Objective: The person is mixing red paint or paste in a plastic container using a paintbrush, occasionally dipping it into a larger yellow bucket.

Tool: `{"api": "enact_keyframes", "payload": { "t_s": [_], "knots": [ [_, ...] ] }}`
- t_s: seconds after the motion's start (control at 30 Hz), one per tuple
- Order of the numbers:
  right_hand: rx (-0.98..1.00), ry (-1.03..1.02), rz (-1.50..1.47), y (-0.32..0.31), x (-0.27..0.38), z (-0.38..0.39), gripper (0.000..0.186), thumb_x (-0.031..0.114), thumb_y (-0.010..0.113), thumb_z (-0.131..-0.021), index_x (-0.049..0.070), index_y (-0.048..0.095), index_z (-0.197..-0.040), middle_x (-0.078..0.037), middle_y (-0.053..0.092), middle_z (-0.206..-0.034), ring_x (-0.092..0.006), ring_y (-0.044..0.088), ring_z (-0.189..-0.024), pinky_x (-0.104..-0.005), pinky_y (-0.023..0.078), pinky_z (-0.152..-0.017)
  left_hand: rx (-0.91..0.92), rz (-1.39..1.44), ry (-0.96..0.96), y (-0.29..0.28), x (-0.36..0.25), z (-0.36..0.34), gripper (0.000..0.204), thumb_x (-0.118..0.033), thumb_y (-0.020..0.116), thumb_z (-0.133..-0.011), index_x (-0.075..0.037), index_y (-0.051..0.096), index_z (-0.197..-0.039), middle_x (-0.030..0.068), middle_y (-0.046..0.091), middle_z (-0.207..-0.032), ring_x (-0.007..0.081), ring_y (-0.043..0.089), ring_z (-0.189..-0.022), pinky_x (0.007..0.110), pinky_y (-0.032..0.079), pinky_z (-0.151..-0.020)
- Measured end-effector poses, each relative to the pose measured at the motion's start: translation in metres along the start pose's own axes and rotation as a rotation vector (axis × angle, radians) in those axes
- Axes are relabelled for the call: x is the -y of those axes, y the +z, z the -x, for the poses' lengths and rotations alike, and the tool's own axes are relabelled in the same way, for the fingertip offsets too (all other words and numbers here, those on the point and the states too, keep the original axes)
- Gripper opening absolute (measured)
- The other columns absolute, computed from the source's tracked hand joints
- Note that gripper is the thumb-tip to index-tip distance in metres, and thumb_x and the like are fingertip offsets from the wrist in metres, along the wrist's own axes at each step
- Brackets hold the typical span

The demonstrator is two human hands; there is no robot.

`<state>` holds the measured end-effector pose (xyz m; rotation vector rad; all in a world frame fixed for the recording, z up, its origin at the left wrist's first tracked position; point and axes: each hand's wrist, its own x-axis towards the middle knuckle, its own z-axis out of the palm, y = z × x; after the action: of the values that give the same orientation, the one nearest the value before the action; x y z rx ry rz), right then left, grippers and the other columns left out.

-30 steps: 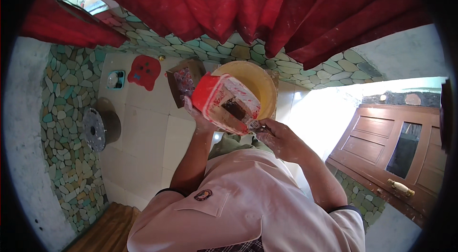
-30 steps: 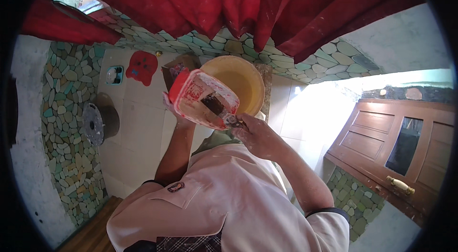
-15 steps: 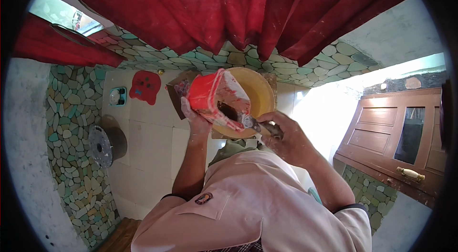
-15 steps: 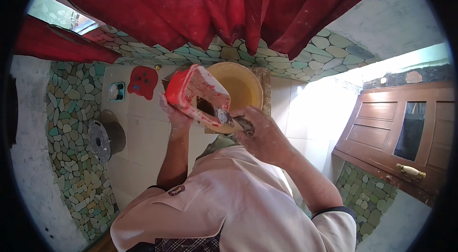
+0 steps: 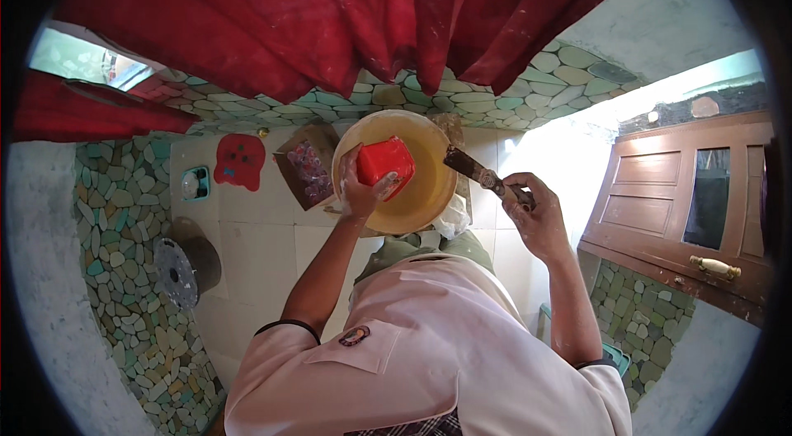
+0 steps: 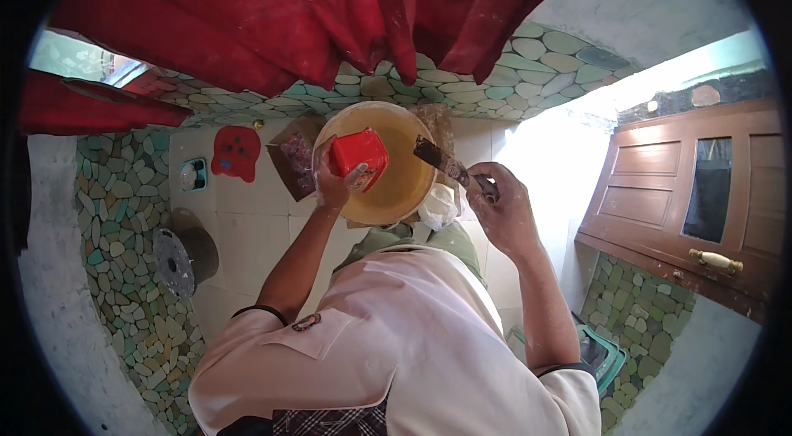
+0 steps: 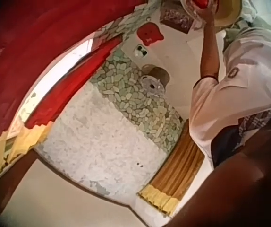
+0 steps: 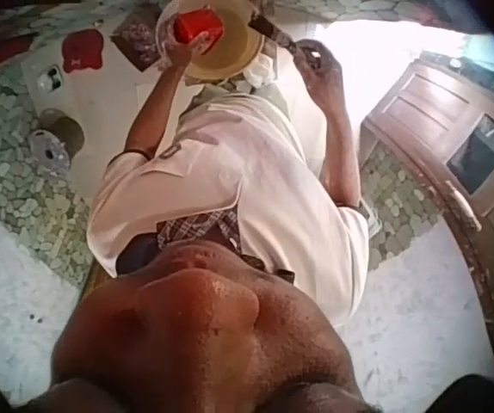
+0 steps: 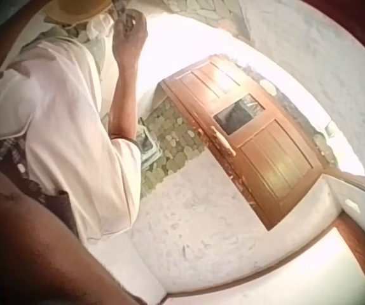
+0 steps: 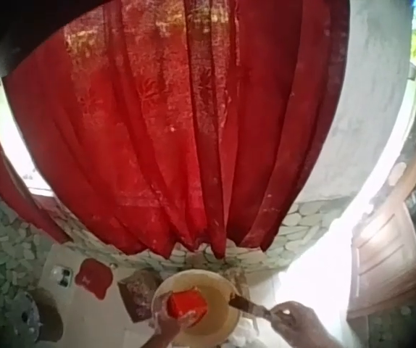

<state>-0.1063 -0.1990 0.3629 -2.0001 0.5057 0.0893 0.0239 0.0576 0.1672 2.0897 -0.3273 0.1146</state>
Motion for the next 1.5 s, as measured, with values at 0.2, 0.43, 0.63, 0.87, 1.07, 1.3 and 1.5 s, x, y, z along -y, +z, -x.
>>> {"api": "enact_keyframes", "payload": {
  "t_s": [0.2, 0.43, 0.63, 0.87, 1.07, 1.3, 1.5],
  "knots": [
    [-0.02, 0.054, -0.163, -0.005, -0.035, 0.012, 0.02, 0.002, 0.06, -0.083, -0.001, 0.055, -0.102, -0.002, 0.052, -0.072, -0.0084, 0.043, -0.063, -0.0228, 0.038, -0.057, -0.163, 0.464, -0.24, 0.027, 0.002, 0.003, 0.083, -0.031, 0.083, -0.064, 0.0, 0.043, -0.13, 0.0179, 0.051, -0.121, 0.0328, 0.051, -0.113, 0.043, 0.04, -0.098],
    [-0.011, 0.046, -0.243, -0.011, -0.038, 0.017, 0.021, 0.001, 0.058, -0.083, -0.001, 0.054, -0.104, 0.001, 0.05, -0.073, -0.0063, 0.04, -0.063, -0.02, 0.033, -0.057, 0.373, -0.105, -0.325, 0.038, 0.027, 0.014, 0.094, -0.045, 0.084, -0.059, 0.001, 0.041, -0.129, 0.0198, 0.05, -0.124, 0.0324, 0.051, -0.116, 0.041, 0.042, -0.098],
    [-0.034, 0.005, -0.186, -0.013, -0.041, 0.018, 0.025, 0.006, 0.054, -0.083, 0.004, 0.054, -0.108, 0.002, 0.052, -0.07, -0.0036, 0.038, -0.057, -0.0185, 0.029, -0.05, 0.508, -0.25, -0.255, 0.04, 0.033, -0.002, 0.087, -0.042, 0.083, -0.06, -0.002, 0.044, -0.127, 0.0183, 0.05, -0.124, 0.0334, 0.049, -0.118, 0.043, 0.041, -0.098],
    [-0.025, 0.037, -0.211, -0.012, -0.039, 0.019, 0.025, 0.004, 0.053, -0.083, 0.004, 0.054, -0.108, 0.002, 0.053, -0.071, -0.0031, 0.038, -0.057, -0.018, 0.028, -0.049, 0.318, -0.137, -0.338, 0.042, 0.02, -0.003, 0.092, -0.048, 0.08, -0.062, -0.004, 0.04, -0.132, 0.0172, 0.046, -0.13, 0.0337, 0.046, -0.121, 0.043, 0.039, -0.101],
    [-0.032, 0.029, -0.247, -0.013, -0.037, 0.022, 0.024, 0.003, 0.053, -0.084, 0.005, 0.055, -0.108, 0.003, 0.052, -0.07, -0.0031, 0.037, -0.056, -0.0184, 0.028, -0.048, 0.57, -0.306, -0.297, 0.039, 0.021, 0.006, 0.095, -0.051, 0.077, -0.064, -0.006, 0.036, -0.136, 0.0159, 0.042, -0.134, 0.0333, 0.041, -0.125, 0.043, 0.037, -0.102],
    [-0.02, 0.104, -0.286, -0.011, -0.027, 0.018, 0.023, 0.004, 0.06, -0.084, 0.0, 0.055, -0.105, 0.002, 0.052, -0.075, -0.0051, 0.04, -0.064, -0.0193, 0.033, -0.057, 0.494, -0.307, -0.267, 0.041, 0.034, 0.01, 0.094, -0.049, 0.079, -0.064, -0.002, 0.039, -0.134, 0.017, 0.048, -0.129, 0.0326, 0.049, -0.118, 0.041, 0.04, -0.099],
    [-0.101, 0.05, -0.442, -0.005, -0.023, 0.018, 0.031, 0.004, 0.066, -0.081, 0.001, 0.054, -0.11, -0.002, 0.059, -0.084, -0.0063, 0.047, -0.068, -0.0194, 0.039, -0.059, 0.076, 0.894, -0.536, 0.021, 0.075, -0.008, 0.071, -0.053, 0.056, -0.086, -0.005, 0.04, -0.135, 0.0131, 0.048, -0.132, 0.0283, 0.048, -0.12, 0.044, 0.041, -0.099]
  ]
}}
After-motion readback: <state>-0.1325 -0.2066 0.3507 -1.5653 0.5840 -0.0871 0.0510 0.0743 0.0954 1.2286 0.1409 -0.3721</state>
